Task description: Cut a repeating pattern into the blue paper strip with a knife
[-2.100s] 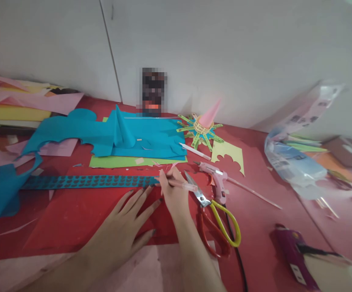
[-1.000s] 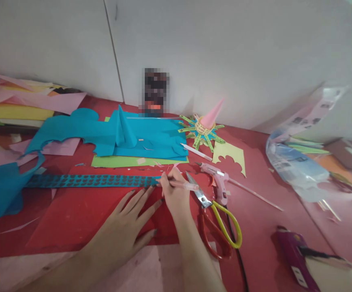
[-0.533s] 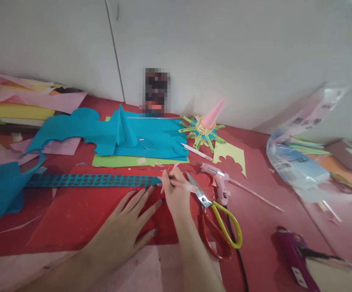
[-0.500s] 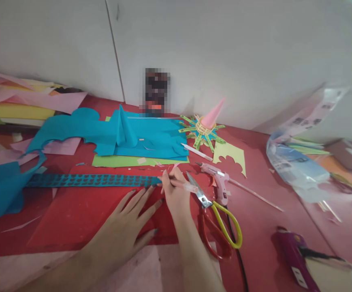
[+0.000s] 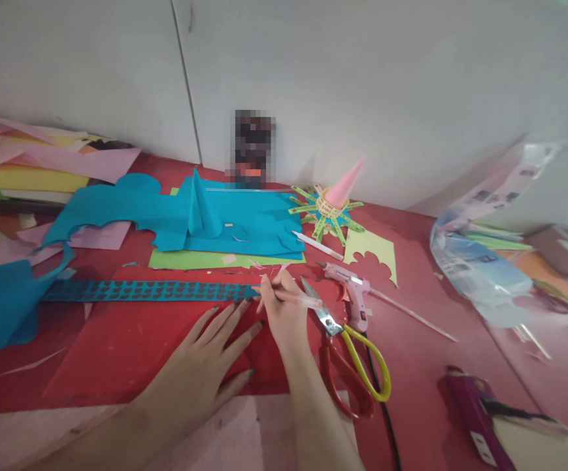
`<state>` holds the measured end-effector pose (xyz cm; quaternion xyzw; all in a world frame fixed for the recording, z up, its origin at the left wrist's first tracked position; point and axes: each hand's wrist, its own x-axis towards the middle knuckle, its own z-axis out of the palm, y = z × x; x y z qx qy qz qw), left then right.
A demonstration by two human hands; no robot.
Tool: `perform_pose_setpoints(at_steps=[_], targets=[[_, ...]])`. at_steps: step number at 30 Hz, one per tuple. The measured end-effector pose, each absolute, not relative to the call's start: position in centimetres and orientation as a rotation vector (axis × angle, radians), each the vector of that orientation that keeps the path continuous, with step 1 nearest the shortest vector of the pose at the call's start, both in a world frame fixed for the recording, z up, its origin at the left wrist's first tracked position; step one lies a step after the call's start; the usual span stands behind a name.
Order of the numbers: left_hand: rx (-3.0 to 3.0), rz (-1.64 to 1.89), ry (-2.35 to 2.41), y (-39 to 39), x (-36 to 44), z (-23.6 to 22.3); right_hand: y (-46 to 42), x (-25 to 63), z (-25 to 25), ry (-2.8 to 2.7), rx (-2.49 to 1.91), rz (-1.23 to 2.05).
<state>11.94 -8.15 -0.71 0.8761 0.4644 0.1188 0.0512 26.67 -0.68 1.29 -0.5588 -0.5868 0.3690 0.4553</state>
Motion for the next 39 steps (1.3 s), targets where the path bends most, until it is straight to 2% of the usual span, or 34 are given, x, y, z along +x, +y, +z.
perform_pose_setpoints(at_steps=[39], targets=[[2.683,0.374,1.419,-8.13,12.02,-0.36,-0.77,26.56,1.22,-1.439,-1.392,0.891]])
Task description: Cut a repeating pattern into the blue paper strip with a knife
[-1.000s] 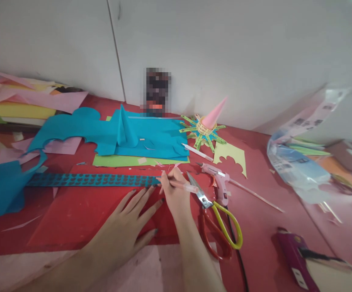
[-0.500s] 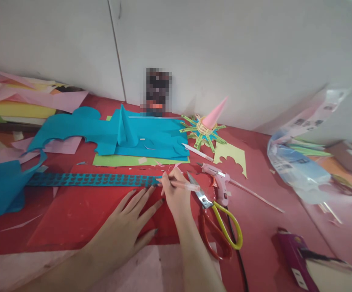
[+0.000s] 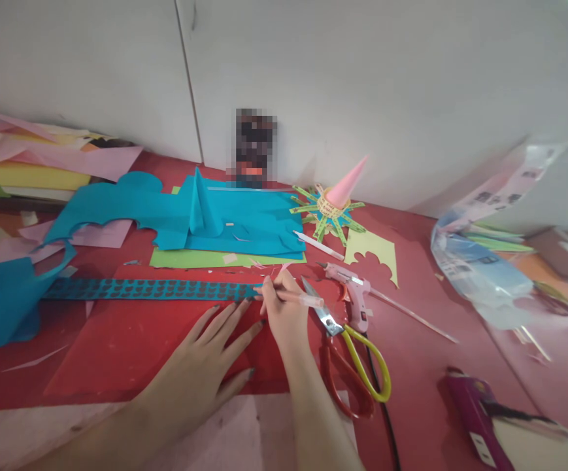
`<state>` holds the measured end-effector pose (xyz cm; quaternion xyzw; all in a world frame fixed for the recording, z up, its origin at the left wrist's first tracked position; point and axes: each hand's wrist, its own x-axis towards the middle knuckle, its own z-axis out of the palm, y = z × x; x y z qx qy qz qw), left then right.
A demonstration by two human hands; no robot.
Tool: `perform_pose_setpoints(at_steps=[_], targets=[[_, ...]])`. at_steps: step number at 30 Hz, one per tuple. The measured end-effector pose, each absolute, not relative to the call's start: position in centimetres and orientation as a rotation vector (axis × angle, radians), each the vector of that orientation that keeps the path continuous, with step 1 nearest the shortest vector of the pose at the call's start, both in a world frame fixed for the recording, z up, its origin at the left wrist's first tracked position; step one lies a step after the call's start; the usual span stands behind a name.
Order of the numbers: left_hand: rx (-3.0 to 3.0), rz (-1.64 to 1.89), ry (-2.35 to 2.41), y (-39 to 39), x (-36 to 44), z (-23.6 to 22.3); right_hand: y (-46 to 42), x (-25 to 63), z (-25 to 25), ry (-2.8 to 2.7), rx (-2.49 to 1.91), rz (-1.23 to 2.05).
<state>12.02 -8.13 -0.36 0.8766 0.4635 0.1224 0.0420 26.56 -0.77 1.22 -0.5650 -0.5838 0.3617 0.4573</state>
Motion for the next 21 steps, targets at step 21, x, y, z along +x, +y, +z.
perform_pose_setpoints(at_steps=[21], targets=[[2.690,0.375,1.423,-8.11,11.98,-0.37,-0.83,26.50,1.43,-1.458,-1.368,0.894]])
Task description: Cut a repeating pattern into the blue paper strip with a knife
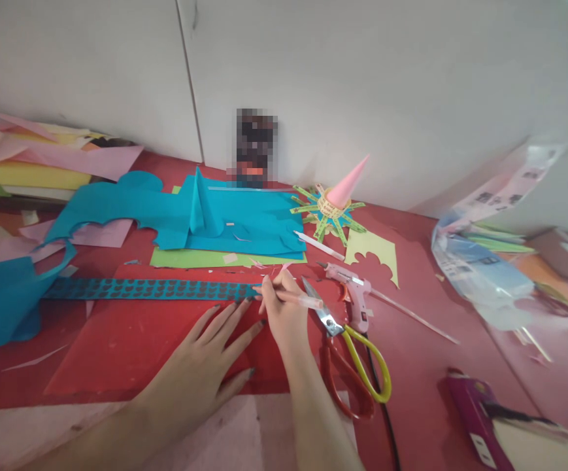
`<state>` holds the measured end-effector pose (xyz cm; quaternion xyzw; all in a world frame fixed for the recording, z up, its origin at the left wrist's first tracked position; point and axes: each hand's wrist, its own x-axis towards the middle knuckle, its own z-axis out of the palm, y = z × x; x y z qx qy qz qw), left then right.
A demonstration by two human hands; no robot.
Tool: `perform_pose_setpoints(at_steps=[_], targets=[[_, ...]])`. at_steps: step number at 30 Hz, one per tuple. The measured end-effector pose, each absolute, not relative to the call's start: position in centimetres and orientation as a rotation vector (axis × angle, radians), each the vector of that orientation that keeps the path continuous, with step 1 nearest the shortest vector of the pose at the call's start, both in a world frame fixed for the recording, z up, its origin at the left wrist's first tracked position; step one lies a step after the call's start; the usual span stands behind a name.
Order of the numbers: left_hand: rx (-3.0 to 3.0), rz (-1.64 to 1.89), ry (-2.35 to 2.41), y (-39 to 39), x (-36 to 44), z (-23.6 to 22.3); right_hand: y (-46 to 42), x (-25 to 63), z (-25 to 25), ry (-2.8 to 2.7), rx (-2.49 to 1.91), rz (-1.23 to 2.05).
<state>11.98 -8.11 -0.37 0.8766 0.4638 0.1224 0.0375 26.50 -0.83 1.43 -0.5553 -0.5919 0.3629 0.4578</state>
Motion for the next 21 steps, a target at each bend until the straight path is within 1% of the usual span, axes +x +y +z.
perform_pose_setpoints(at_steps=[21], targets=[[2.721,0.409,1.444,-8.14,11.97,-0.66,-0.85,26.50,1.55,-1.499,-1.359,0.854]])
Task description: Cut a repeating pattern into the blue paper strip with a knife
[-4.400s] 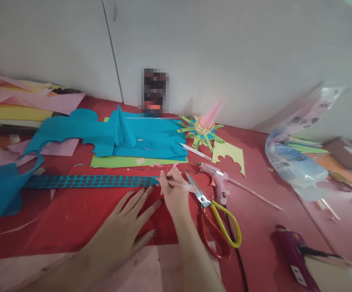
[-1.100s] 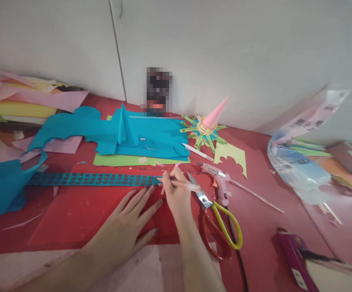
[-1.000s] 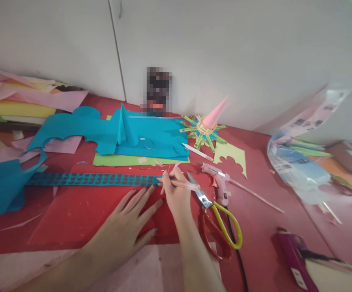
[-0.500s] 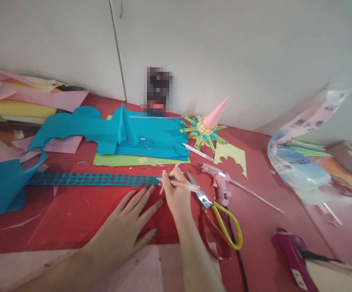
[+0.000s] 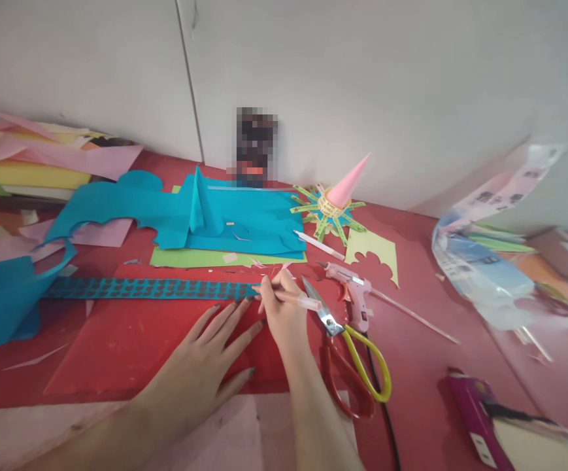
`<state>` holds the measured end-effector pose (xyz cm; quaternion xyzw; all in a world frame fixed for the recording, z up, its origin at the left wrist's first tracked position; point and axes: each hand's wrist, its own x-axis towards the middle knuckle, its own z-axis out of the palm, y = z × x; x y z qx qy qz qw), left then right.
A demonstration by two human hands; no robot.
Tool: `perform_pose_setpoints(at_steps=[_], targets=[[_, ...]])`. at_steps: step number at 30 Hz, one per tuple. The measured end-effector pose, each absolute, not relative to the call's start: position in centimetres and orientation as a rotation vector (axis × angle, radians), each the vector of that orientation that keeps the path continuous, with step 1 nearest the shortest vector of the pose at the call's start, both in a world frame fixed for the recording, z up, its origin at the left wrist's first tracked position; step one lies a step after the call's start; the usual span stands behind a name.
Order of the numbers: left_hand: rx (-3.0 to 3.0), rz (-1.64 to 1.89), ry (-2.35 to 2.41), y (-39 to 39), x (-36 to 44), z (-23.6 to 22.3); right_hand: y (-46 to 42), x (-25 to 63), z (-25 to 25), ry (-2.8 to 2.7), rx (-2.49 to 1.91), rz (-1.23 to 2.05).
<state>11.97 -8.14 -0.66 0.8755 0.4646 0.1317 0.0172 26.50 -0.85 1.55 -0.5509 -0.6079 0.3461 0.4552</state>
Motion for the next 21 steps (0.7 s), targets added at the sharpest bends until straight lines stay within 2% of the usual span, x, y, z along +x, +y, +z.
perform_pose_setpoints(at_steps=[21], targets=[[2.674,0.426,1.471,-8.40,12.20,-0.37,-0.86,26.42,1.10,-1.316,-1.374,0.892]])
